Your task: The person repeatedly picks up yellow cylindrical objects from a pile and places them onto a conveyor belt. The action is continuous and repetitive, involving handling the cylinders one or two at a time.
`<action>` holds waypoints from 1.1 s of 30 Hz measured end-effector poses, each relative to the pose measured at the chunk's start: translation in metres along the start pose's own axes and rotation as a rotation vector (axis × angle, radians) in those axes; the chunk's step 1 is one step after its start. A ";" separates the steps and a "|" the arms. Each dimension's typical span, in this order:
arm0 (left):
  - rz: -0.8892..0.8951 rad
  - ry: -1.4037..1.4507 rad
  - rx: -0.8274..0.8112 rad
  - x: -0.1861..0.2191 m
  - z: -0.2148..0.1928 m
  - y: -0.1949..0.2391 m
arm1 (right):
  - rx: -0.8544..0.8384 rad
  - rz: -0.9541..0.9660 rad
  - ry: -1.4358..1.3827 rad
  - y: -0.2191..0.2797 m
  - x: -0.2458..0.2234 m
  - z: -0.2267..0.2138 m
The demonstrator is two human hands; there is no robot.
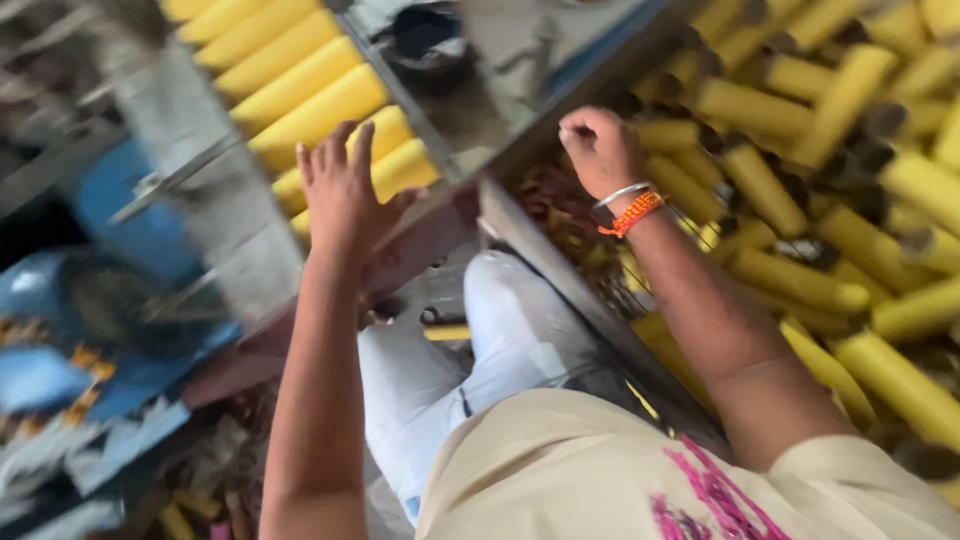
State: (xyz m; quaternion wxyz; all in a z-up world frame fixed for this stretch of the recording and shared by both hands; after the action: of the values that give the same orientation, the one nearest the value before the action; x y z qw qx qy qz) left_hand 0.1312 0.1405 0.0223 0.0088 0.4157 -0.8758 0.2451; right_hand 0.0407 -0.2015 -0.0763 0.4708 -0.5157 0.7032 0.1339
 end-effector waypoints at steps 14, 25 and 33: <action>0.048 0.337 -0.424 0.192 0.077 -0.016 | 0.274 0.661 0.584 0.117 0.317 -0.127; 0.039 0.303 -0.405 0.194 0.075 -0.017 | 0.614 0.520 -0.568 0.084 0.342 -0.087; 0.059 0.350 -0.326 0.194 0.068 -0.018 | 0.474 0.394 0.041 0.016 0.292 -0.049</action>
State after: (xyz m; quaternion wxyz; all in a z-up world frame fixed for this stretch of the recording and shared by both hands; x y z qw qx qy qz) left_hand 0.0305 -0.0395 0.0126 0.2201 0.3343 -0.9007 0.1688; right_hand -0.0058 -0.4020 -0.2895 0.5286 -0.2479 0.8106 0.0443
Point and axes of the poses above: each hand's wrist, its own y-axis away from the middle knuckle, its own z-axis out of the palm, x = y × z, the point moved 4 cm from there along -y, towards the middle knuckle, and after that the axes turned 3 degrees about x, right-handed, at the moved point
